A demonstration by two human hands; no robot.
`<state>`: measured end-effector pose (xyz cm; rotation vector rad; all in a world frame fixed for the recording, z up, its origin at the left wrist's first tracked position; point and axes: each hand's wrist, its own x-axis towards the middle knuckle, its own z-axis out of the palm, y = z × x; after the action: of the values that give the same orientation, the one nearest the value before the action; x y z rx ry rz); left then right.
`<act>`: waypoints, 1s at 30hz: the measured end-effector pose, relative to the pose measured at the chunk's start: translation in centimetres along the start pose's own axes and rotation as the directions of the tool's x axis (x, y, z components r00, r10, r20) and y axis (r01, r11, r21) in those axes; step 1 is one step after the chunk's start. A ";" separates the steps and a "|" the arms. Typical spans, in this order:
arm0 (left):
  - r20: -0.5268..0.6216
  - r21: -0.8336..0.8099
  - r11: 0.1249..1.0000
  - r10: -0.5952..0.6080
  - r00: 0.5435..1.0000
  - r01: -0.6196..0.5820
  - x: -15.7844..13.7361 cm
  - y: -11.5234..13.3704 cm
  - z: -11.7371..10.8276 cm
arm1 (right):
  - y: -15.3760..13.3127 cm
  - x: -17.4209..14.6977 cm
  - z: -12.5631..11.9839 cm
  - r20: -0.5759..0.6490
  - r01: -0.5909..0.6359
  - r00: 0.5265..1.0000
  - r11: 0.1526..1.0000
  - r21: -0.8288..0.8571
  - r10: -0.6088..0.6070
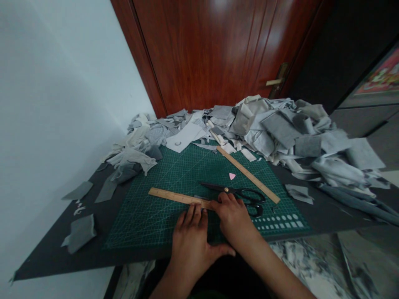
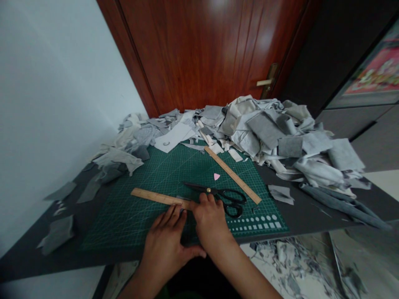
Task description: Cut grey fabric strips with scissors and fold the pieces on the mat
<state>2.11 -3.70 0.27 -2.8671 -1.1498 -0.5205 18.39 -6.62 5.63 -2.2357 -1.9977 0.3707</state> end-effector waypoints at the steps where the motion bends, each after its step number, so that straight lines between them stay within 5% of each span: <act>1: -0.016 0.006 1.000 0.000 1.000 0.000 0.4 0.0 0.1 | -0.1 0.0 -0.1 -0.005 0.000 1.000 1.000 -0.010 0.000; 6: -0.020 -0.002 0.986 0.167 0.986 -0.167 0.8 -0.7 1.1 | -0.2 0.1 -0.1 0.004 0.007 1.000 0.999 -0.039 -0.006; 18: -0.056 -0.055 0.992 0.113 0.992 -0.116 -0.7 -0.7 2.9 | 0.9 0.1 0.8 -0.078 0.040 0.996 0.999 0.029 -0.038; 30: 0.004 -0.104 0.987 0.125 0.992 -0.124 -1.0 -0.3 2.2 | 1.1 0.3 1.2 -0.074 0.006 0.997 1.000 0.006 -0.005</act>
<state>1.92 -3.84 -2.14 -3.0081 -0.9636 -0.5763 19.15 -6.58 4.19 -2.2062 -1.9630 0.2884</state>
